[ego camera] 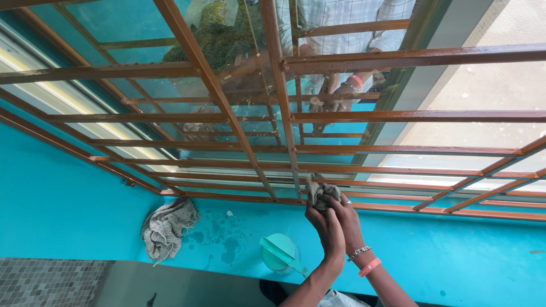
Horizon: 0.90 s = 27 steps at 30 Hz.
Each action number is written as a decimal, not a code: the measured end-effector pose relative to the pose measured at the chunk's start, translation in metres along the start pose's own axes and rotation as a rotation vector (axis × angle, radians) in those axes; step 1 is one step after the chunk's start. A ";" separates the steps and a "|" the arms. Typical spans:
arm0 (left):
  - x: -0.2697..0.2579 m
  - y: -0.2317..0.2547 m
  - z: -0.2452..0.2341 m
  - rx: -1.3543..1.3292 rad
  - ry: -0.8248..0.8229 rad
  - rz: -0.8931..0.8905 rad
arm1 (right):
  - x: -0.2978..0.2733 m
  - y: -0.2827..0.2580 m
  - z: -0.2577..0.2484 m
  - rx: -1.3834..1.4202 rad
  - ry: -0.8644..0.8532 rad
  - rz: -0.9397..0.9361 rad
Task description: The person wipes a glass window and its metal grill by hand with a cloth, moving the cloth across the glass and into the corners of the frame.
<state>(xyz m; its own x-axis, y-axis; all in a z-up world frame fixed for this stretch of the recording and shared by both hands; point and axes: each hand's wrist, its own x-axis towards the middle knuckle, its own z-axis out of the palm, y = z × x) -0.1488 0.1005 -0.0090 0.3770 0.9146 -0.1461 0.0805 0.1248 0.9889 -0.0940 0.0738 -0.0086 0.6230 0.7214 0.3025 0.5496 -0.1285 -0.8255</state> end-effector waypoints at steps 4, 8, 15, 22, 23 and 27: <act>-0.004 -0.008 0.004 0.025 0.027 -0.176 | 0.005 0.029 0.021 0.002 -0.040 0.038; 0.018 -0.007 0.009 -0.087 0.035 -0.199 | 0.026 0.044 0.036 -0.374 -0.117 -0.271; 0.010 -0.024 0.036 -0.211 0.025 -0.337 | 0.014 0.036 0.002 -0.286 -0.071 0.087; -0.016 -0.071 0.087 0.181 -0.321 -0.225 | -0.027 0.071 -0.067 -0.368 0.050 0.244; -0.019 -0.076 0.098 0.180 -0.321 -0.222 | -0.033 0.077 -0.077 -0.387 0.116 0.249; -0.032 -0.084 0.136 0.200 -0.525 -0.136 | -0.053 0.103 -0.123 -0.368 0.369 0.291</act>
<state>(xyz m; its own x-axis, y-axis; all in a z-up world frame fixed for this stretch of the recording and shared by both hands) -0.0423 0.0080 -0.0904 0.7544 0.5755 -0.3158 0.3139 0.1062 0.9435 -0.0022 -0.0617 -0.0513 0.8930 0.3453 0.2888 0.4430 -0.5604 -0.6997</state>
